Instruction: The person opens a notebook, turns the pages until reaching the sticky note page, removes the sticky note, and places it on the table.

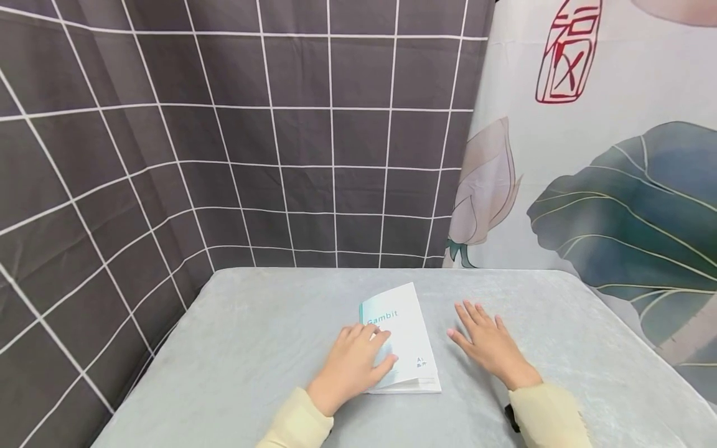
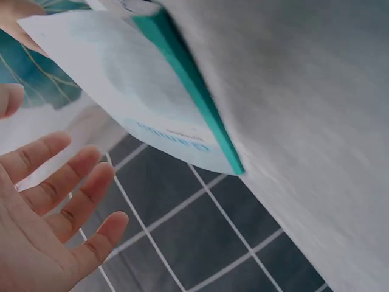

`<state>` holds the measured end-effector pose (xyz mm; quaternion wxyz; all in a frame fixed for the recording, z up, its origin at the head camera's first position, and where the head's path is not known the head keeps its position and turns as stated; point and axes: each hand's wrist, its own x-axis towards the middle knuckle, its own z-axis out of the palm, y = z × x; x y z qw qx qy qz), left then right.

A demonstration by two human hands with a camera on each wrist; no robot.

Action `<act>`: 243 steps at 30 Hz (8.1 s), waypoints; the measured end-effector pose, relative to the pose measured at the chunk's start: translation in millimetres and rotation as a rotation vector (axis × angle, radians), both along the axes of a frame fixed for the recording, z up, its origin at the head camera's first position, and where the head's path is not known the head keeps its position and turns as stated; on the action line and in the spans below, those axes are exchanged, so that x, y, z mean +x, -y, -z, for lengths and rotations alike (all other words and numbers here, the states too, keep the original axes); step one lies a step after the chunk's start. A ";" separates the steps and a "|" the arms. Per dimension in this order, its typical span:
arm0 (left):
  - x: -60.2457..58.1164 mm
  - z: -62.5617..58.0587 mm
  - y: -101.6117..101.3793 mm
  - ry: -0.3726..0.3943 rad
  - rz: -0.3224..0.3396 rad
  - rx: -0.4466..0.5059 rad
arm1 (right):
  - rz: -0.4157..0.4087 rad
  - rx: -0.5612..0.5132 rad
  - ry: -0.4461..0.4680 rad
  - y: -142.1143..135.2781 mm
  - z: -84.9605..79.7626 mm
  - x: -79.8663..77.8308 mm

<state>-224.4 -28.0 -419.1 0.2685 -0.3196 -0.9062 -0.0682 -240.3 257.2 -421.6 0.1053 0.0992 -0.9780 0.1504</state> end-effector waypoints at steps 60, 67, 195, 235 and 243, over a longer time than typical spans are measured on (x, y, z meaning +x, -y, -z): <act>12.7 3.0 -56.2 -0.250 0.123 -0.091 | -0.127 0.105 0.347 53.2 12.9 -32.0; 13.3 -0.2 -50.4 -0.268 0.118 -0.048 | -0.157 0.122 0.331 51.4 11.5 -30.6; -3.0 -4.6 92.5 0.402 -0.266 0.115 | -0.327 0.044 0.501 36.8 -2.0 -29.0; 10.5 -11.2 19.1 0.190 0.090 -0.022 | -0.296 0.033 0.512 41.1 -2.3 -23.8; 11.2 -10.3 0.0 0.203 0.141 -0.095 | -0.309 0.063 0.485 42.4 -3.4 -25.2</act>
